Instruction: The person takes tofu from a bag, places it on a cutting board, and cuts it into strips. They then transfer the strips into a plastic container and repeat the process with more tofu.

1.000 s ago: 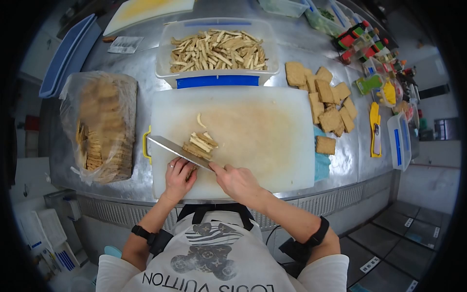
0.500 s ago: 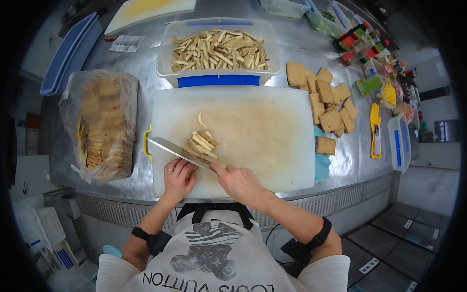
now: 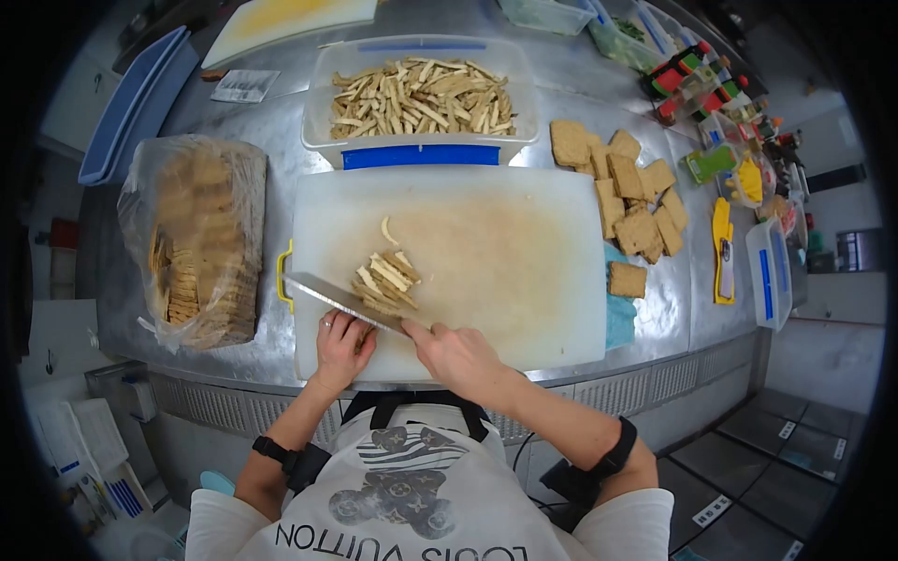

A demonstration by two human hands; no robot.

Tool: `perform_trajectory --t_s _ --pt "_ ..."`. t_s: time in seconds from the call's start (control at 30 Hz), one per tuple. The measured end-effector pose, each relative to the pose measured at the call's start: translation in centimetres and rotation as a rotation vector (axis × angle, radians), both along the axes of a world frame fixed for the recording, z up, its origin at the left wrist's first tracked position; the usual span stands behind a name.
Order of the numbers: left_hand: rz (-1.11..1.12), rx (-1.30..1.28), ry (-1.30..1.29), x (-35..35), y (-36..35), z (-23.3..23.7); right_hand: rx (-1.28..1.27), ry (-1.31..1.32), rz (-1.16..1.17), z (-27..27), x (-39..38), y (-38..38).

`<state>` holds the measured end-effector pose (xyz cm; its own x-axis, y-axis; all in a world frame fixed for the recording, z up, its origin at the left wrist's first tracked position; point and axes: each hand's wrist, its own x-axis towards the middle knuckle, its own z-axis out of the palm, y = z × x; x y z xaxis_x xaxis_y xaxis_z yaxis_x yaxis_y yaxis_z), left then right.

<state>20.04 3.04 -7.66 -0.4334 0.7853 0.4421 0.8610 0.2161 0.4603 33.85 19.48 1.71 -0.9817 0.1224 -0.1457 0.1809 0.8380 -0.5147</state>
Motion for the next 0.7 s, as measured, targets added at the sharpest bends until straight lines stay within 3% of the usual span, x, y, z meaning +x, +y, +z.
perform_trajectory --t_s 0.13,0.37,0.53,0.7 --pt "0.003 -0.024 -0.004 0.0 -0.3 -0.5 -0.021 -0.114 0.008 1.7 0.8 -0.7" --pt "-0.046 0.034 -0.046 -0.1 -0.4 0.3 0.007 0.031 -0.019 -2.7 -0.6 -0.8" --pt "-0.045 -0.025 -0.087 -0.2 -1.2 -0.3 -0.055 -0.037 0.018 2.0 0.4 -0.6" --pt "-0.036 0.037 -0.07 -0.2 -1.1 -0.8 -0.042 -0.042 -0.008 -1.6 -0.5 -1.4"
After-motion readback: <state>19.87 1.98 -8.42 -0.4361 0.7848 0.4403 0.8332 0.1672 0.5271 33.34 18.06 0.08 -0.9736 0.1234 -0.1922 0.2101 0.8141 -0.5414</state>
